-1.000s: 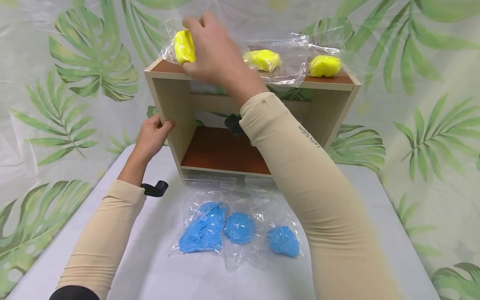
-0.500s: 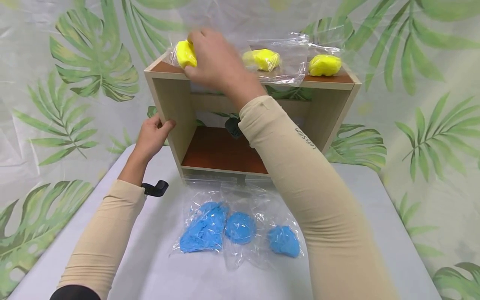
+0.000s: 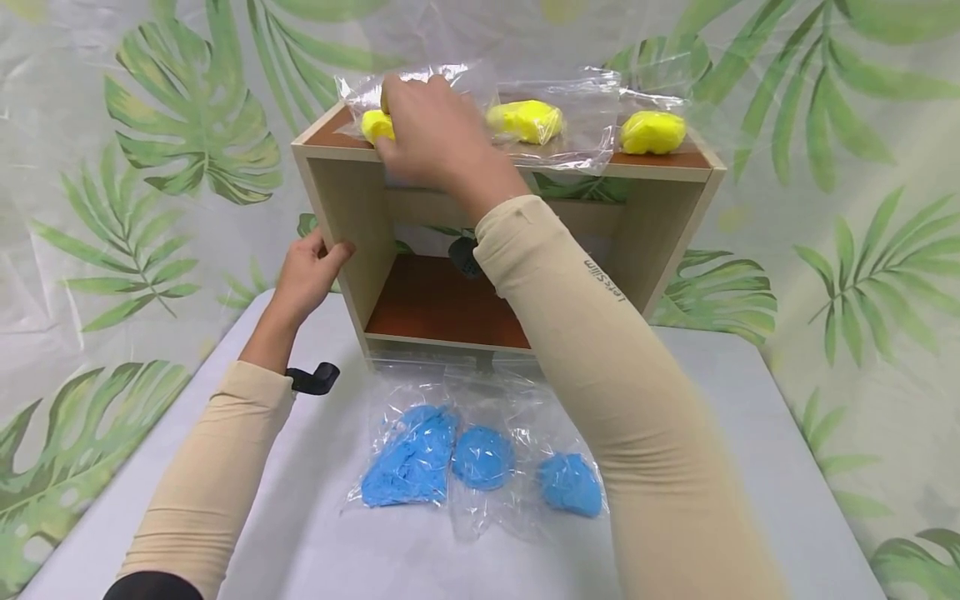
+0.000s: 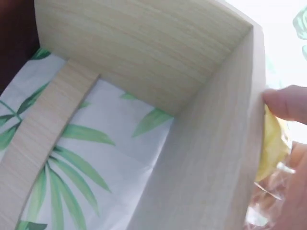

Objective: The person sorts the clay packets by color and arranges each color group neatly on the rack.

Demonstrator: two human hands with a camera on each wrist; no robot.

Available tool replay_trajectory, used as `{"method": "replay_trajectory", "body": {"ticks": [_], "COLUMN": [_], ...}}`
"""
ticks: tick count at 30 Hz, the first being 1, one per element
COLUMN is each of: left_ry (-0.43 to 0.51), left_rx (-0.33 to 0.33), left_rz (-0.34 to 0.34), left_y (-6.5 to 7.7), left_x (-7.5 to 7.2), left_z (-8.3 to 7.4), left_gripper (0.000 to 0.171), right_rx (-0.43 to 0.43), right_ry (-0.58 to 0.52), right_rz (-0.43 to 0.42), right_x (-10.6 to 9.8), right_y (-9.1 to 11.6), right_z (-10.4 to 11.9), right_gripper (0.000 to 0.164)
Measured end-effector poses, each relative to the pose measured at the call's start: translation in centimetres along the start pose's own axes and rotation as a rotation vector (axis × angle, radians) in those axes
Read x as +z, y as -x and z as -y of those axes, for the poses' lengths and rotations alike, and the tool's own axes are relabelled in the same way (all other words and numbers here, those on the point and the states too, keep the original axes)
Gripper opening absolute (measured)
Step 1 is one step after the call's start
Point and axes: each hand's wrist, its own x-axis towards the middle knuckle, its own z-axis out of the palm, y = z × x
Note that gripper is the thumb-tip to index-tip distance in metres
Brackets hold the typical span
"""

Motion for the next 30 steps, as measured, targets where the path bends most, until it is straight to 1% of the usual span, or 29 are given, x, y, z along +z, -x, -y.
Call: {"method": "replay_trajectory", "body": {"ticks": [1, 4, 6, 19, 26, 30], "left_ry": [0.0, -0.004, -0.002, -0.013, -0.024, -0.022], "left_rx": [0.0, 0.004, 0.007, 0.01, 0.014, 0.011], "left_rz": [0.001, 0.004, 0.006, -0.001, 0.006, 0.005], "left_y": [0.01, 0.02, 0.03, -0.17, -0.37, -0.49], "left_x": [0.01, 0.04, 0.07, 0.27, 0.33, 0.46], "left_z": [0.01, 0.04, 0.01, 0.1, 0.11, 0.21], "left_gripper": [0.046, 0.046, 0.046, 0.045, 0.046, 0.045], "right_rx": [0.001, -0.012, -0.015, -0.011, 0.023, 0.015], "right_ry": [0.003, 0.012, 0.006, -0.01, 0.018, 0.011], "right_rz": [-0.013, -0.054, -0.066, -0.045, 0.036, 0.028], "right_x": [0.14, 0.55, 0.73, 0.87, 0.92, 1.08], "right_y": [-0.06, -0.13, -0.17, -0.12, -0.48, -0.43], "right_z": [0.01, -0.01, -0.04, -0.27, -0.3, -0.33], "right_gripper": [0.047, 0.044, 0.043, 0.043, 0.052, 0.049]}}
